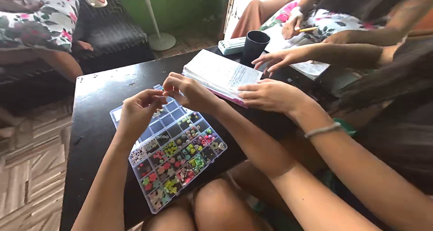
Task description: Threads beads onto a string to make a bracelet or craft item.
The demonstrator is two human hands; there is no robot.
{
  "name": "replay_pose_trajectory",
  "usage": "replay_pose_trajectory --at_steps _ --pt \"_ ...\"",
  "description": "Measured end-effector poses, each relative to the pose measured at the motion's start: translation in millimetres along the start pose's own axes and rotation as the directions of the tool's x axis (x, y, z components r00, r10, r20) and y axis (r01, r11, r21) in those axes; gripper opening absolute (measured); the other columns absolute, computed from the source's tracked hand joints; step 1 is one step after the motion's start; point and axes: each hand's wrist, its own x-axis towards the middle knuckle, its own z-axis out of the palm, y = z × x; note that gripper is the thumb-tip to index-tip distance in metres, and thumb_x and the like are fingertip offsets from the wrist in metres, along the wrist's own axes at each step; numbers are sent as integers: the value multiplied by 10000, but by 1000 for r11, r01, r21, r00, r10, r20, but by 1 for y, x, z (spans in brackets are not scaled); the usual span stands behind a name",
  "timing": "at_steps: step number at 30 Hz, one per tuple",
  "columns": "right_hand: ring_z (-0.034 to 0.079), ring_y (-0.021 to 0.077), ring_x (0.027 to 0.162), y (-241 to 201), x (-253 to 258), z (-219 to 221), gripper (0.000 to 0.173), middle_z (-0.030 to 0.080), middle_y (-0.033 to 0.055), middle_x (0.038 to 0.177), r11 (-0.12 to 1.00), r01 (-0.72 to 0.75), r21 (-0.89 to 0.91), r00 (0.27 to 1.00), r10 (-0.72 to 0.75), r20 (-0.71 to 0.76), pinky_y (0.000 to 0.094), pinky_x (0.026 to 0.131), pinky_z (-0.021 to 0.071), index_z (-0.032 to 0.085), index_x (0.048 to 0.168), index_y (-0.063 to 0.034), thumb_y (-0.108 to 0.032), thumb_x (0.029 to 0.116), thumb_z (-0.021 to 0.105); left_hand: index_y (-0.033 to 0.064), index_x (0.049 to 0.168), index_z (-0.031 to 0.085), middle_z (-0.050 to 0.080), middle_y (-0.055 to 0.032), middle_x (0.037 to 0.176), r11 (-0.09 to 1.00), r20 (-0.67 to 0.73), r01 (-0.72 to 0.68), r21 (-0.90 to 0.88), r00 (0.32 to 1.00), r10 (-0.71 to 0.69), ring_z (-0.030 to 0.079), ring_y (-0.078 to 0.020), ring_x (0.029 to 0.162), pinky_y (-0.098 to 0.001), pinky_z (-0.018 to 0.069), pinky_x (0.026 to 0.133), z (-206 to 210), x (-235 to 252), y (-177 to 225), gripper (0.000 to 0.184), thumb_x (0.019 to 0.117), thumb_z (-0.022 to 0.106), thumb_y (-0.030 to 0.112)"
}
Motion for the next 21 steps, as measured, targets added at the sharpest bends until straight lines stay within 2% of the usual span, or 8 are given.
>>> replay_pose_trajectory --at_steps 2,6,7,10,12,17,21 --pt "674 259 826 13 0 8 103 657 180 959 998 -68 18 996 67 57 395 730 574 668 1006 72 -18 976 626 3 1108 686 705 22 898 1000 -5 -16 11 1000 16 638 29 753 -153 539 722 -1 0 0 135 992 626 40" --pt "670 266 816 7 1 4 101 652 178 947 996 -92 -22 991 94 96 401 720 571 665 1005 73 -14 975 625 -7 1087 686 703 -16 925 995 -36 -27 97 999 30 643 8 779 -179 543 748 1 -1 1 129 997 632 68" --pt "671 268 813 8 1 5 101 653 177 945 996 -88 -33 991 91 101 406 711 572 666 1000 68 -22 975 628 -14 1086 689 707 -49 950 984 -41 -59 167 997 67 656 -29 808 -214 551 771 2 -1 1 138 999 634 78" --pt "674 275 804 8 0 7 103 655 175 950 995 -87 -54 989 92 114 423 686 567 671 995 59 -33 974 630 -53 1067 703 701 -181 992 881 7 -241 408 965 260 678 -242 851 -406 558 776 2 -1 -6 168 1007 616 78" --pt "674 278 807 8 0 7 108 655 176 961 994 -94 -64 986 101 130 425 690 568 671 1005 58 -35 981 622 -62 1053 707 693 -210 979 821 43 -305 483 945 326 683 -316 854 -471 557 772 2 0 -10 182 1016 601 80" --pt "675 282 811 7 0 0 140 658 180 968 990 -103 -101 984 116 133 437 717 573 673 1024 60 -65 991 620 -53 1066 714 699 -211 1013 832 18 -280 479 951 310 685 -318 877 -466 554 795 -1 -1 -5 169 1010 596 54" --pt "675 254 836 4 1 -8 138 666 166 972 989 -103 -106 979 120 167 407 757 574 687 1021 42 -80 984 634 -23 1060 724 713 -167 1000 860 -60 -221 461 958 279 687 -227 864 -371 559 795 -3 0 -6 183 1009 599 100"
